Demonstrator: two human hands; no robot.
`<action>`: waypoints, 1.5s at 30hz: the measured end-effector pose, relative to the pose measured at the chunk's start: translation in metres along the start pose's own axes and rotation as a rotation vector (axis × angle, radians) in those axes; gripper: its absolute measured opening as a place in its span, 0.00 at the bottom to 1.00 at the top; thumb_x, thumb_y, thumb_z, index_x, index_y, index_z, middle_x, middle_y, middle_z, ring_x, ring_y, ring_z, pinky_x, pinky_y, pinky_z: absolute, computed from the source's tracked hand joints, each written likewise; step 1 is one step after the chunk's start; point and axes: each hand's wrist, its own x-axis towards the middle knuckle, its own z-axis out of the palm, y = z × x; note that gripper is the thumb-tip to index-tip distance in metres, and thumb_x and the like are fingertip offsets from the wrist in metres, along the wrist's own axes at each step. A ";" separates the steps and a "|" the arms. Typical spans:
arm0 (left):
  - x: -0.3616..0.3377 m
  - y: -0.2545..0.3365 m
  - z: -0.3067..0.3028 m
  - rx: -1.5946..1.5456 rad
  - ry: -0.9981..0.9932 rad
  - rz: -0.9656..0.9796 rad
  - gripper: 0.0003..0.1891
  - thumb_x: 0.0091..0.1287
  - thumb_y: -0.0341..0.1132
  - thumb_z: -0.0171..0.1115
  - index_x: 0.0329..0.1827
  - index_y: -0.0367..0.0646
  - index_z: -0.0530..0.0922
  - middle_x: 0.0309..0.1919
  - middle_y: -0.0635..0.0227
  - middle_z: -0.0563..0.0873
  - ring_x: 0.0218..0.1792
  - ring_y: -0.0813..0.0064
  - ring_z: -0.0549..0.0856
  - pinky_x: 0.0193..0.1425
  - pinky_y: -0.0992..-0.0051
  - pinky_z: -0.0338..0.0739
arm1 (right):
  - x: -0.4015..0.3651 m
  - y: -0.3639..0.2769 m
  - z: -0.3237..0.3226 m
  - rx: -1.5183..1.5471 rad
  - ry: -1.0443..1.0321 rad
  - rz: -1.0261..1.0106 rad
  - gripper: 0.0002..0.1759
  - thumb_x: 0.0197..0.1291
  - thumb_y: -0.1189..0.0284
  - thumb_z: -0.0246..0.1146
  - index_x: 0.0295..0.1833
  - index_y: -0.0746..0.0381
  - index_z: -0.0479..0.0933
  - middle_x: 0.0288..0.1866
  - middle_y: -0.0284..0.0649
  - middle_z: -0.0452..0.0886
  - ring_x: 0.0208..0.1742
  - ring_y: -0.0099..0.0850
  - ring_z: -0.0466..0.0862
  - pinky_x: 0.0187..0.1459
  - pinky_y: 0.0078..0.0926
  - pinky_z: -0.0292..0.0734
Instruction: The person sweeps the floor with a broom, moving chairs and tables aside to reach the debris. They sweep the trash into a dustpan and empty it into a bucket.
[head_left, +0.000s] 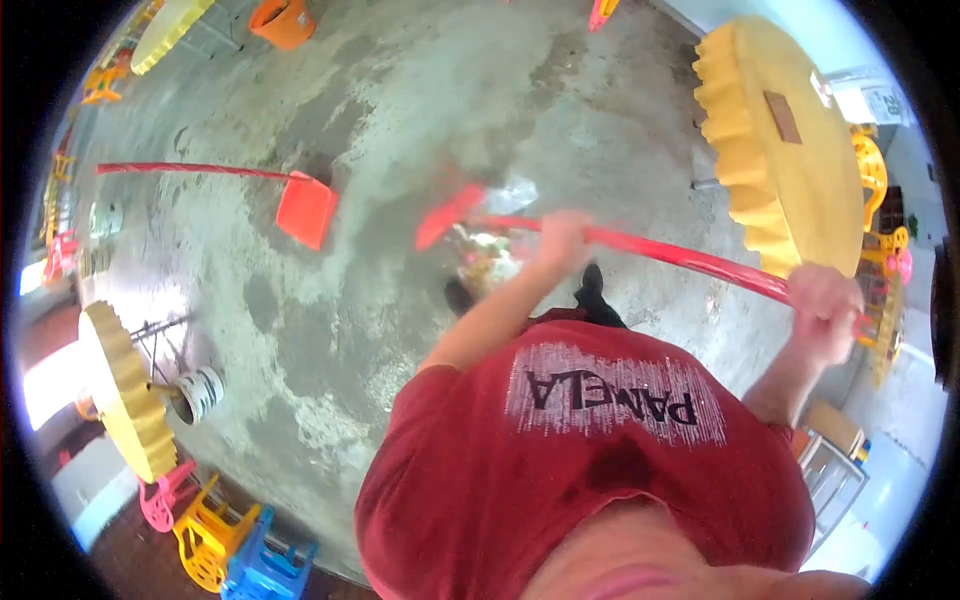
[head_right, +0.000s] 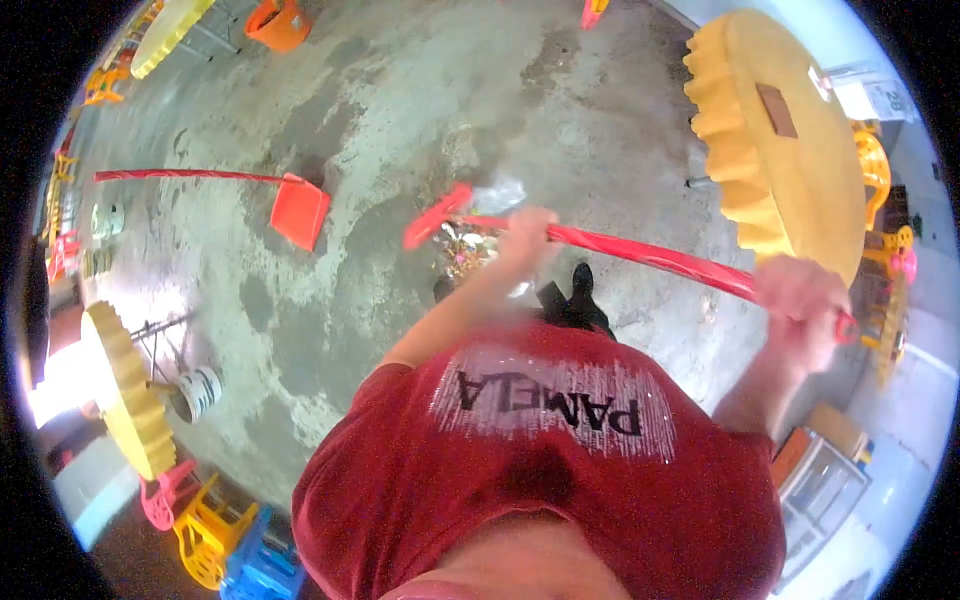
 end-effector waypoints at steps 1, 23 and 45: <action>0.000 0.001 -0.002 -0.009 -0.022 0.043 0.11 0.49 0.37 0.71 0.26 0.43 0.78 0.30 0.57 0.80 0.42 0.51 0.80 0.48 0.55 0.72 | -0.009 -0.015 0.003 0.073 0.019 0.013 0.21 0.68 0.56 0.56 0.26 0.57 0.66 0.22 0.35 0.72 0.24 0.32 0.72 0.33 0.34 0.70; -0.089 -0.369 -0.415 0.184 0.708 -0.659 0.44 0.57 0.49 0.70 0.69 0.30 0.59 0.66 0.49 0.66 0.66 0.59 0.68 0.70 0.62 0.64 | -0.022 0.155 0.120 -0.358 0.276 0.546 0.10 0.59 0.80 0.63 0.47 0.61 0.77 0.58 0.38 0.78 0.50 0.25 0.78 0.52 0.22 0.74; 0.048 -0.466 -0.627 -0.165 0.091 -0.238 0.15 0.65 0.24 0.60 0.55 0.35 0.77 0.47 0.62 0.82 0.48 0.74 0.80 0.57 0.74 0.73 | -0.099 0.232 0.322 0.073 0.494 1.551 0.12 0.52 0.72 0.61 0.42 0.67 0.80 0.18 0.34 0.75 0.13 0.21 0.72 0.13 0.21 0.67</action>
